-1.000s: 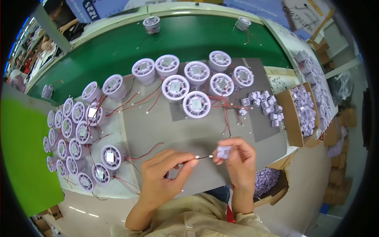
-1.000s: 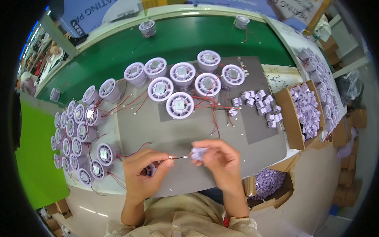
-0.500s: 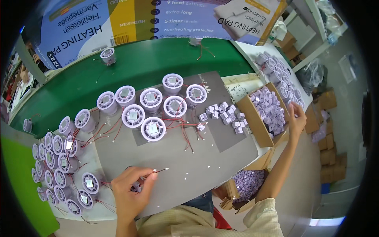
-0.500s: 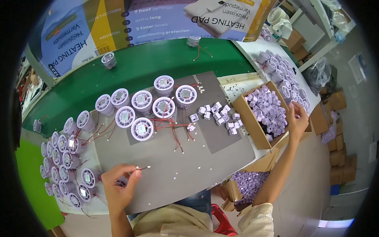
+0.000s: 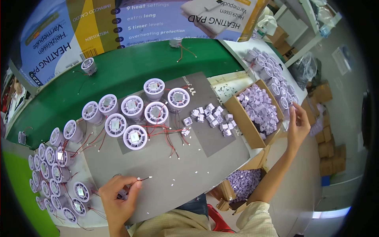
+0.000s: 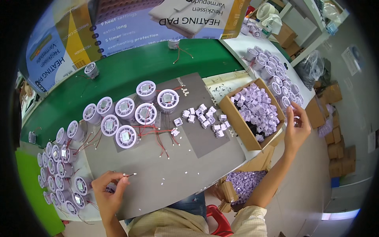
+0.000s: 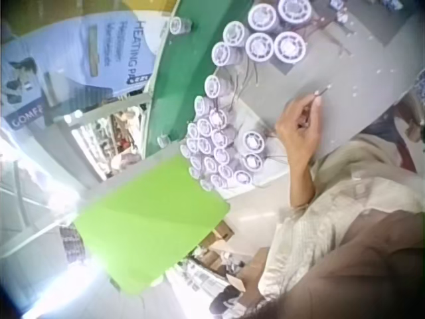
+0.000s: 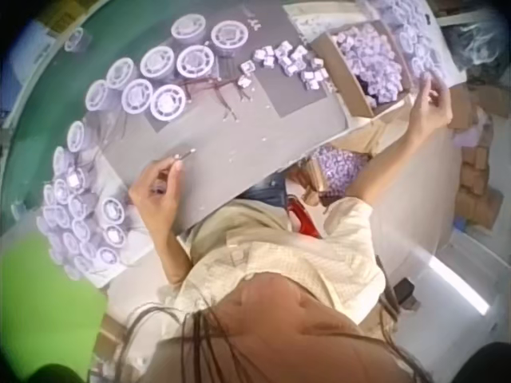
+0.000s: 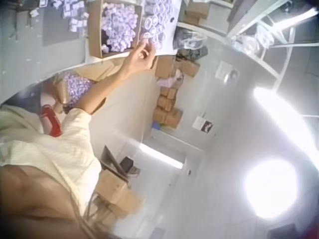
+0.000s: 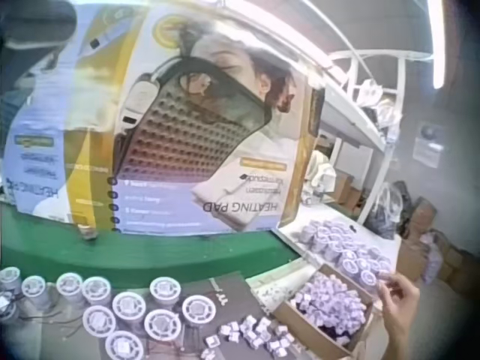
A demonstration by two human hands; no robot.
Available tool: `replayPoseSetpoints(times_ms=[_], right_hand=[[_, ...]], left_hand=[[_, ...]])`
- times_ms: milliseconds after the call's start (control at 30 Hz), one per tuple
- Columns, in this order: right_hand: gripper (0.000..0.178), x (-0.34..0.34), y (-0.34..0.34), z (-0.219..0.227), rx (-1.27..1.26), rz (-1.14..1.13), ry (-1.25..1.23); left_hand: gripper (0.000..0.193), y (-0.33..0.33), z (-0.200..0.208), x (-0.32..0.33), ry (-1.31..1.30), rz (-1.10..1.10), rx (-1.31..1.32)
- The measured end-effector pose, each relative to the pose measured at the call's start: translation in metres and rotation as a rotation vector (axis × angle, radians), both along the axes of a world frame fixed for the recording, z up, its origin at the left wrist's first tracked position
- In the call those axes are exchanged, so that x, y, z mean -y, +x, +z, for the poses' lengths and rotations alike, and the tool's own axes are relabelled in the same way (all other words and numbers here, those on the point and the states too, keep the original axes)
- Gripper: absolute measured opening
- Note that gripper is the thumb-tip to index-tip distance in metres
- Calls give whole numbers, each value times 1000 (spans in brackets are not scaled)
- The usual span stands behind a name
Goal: Assembling small electronic components onto circular housing bases at a factory workstation.
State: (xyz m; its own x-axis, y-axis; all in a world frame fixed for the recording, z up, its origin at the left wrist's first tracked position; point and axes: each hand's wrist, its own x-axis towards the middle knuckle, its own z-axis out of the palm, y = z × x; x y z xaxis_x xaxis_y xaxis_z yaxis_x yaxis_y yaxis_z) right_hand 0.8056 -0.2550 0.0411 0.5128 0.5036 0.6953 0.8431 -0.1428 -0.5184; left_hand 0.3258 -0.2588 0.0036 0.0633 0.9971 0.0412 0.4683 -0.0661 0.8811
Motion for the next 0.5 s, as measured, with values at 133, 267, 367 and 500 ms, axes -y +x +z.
replayPoseSetpoints(times_ms=[133, 267, 367, 500], right_hand=[[35, 2, -15, -8, 482, -81, -240], [42, -1, -126, -37, 199, 166, -268], [37, -18, -187, -63, 230, 315, -391], [29, -43, -187, -101, 273, 198, -340]], left_hand=[[6, -1, -4, 0, 61, -5, 22], [8, 1, -10, -1, 116, 3, 47], [8, -3, -15, -2, 124, -34, 43], [8, 0, -14, -1, 128, 20, 114]])
